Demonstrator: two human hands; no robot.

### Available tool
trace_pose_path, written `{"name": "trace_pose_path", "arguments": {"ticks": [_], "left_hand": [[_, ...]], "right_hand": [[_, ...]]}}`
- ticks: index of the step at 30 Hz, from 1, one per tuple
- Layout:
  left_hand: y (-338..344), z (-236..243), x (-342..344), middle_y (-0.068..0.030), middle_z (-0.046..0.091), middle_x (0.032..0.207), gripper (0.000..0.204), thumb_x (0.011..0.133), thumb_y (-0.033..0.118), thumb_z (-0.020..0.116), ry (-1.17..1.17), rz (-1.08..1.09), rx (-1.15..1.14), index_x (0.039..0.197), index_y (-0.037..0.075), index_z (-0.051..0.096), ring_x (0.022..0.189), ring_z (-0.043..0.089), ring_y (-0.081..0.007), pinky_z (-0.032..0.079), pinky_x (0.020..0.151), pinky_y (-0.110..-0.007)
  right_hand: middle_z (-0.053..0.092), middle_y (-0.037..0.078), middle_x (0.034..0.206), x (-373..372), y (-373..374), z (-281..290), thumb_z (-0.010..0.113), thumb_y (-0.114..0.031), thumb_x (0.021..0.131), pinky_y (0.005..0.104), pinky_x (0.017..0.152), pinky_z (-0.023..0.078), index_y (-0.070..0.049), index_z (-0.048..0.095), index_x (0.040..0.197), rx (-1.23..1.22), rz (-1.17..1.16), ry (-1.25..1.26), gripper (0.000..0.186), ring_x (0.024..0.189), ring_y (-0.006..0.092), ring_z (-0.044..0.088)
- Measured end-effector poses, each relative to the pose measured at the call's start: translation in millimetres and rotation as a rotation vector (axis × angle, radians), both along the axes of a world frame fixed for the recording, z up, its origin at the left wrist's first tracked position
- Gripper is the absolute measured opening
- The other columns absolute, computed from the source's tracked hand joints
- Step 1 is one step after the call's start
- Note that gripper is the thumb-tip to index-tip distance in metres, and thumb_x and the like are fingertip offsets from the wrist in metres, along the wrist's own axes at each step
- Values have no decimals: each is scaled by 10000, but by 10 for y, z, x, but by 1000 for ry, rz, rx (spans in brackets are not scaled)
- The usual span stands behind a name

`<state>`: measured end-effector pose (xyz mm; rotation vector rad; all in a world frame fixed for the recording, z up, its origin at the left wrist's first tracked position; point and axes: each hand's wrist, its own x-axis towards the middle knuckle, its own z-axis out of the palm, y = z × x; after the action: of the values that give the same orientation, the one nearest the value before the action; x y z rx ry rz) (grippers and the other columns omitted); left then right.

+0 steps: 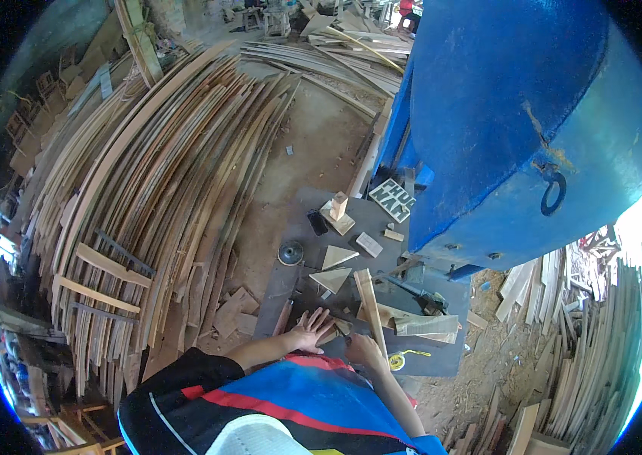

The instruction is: The person carves small wooden pieces using a chisel and a wooden mallet. They repeatedly position the chisel on the wood and strike it to shape the material. Later, they use a hand saw to cut a larger piece of wood on the workbench.

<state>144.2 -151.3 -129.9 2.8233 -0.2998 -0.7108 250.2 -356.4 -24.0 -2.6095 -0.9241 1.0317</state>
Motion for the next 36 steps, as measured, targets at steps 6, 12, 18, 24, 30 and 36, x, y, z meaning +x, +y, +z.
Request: {"name": "trace_pose_path", "arguments": {"ticks": [6, 12, 18, 24, 30, 36], "left_hand": [[-10, 126, 22, -227, -125, 1661, 1267, 740, 724, 683, 57, -7, 35, 1620, 136, -15, 1528, -104, -443, 95, 1169, -705], [-29, 77, 12, -205, -123, 1667, 1298, 718, 701, 723, 53, 20, 43, 1620, 158, -36, 1538, -105, -410, 91, 1179, -691], [-46, 89, 11, -197, -130, 1668, 1312, 712, 711, 723, 76, 23, 76, 1619, 165, -52, 1537, -109, -410, 88, 1179, -692], [-75, 179, 104, -189, -165, 1665, 1334, 714, 737, 711, 170, -2, 123, 1613, 173, -98, 1532, -136, -411, 68, 1180, -692], [-82, 175, 77, -195, -195, 1657, 1344, 713, 733, 716, 170, 1, 148, 1610, 179, -117, 1526, -161, -414, 75, 1184, -677], [-99, 123, 63, -206, -198, 1653, 1349, 703, 709, 741, 114, 13, 154, 1614, 167, -95, 1527, -161, -410, 103, 1180, -678]], "right_hand": [[714, 258, 949, -64, -39, 114, 652, -306, 820, 512, 881, 530, -32, 676, 1032, 32, -53, 49, 347, 947, 412, 693], [716, 251, 959, -91, -15, 291, 669, -291, 820, 506, 891, 527, -29, 652, 1111, -6, -132, 77, 391, 975, 414, 685], [710, 251, 1006, -231, -174, 185, 702, -296, 827, 512, 885, 525, -47, 599, 1207, 64, -218, 81, 466, 991, 430, 676], [695, 254, 1085, -380, -492, -147, 719, -332, 851, 506, 897, 521, -54, 543, 1271, 193, -313, 170, 534, 1054, 441, 656], [676, 276, 1145, -477, -571, -302, 700, -497, 866, 499, 922, 518, -4, 546, 1256, 124, -380, 193, 647, 1088, 437, 653], [682, 318, 1055, -517, -654, -508, 634, -633, 858, 515, 905, 517, 55, 595, 1124, 7, -382, 200, 739, 1051, 449, 666]]}}
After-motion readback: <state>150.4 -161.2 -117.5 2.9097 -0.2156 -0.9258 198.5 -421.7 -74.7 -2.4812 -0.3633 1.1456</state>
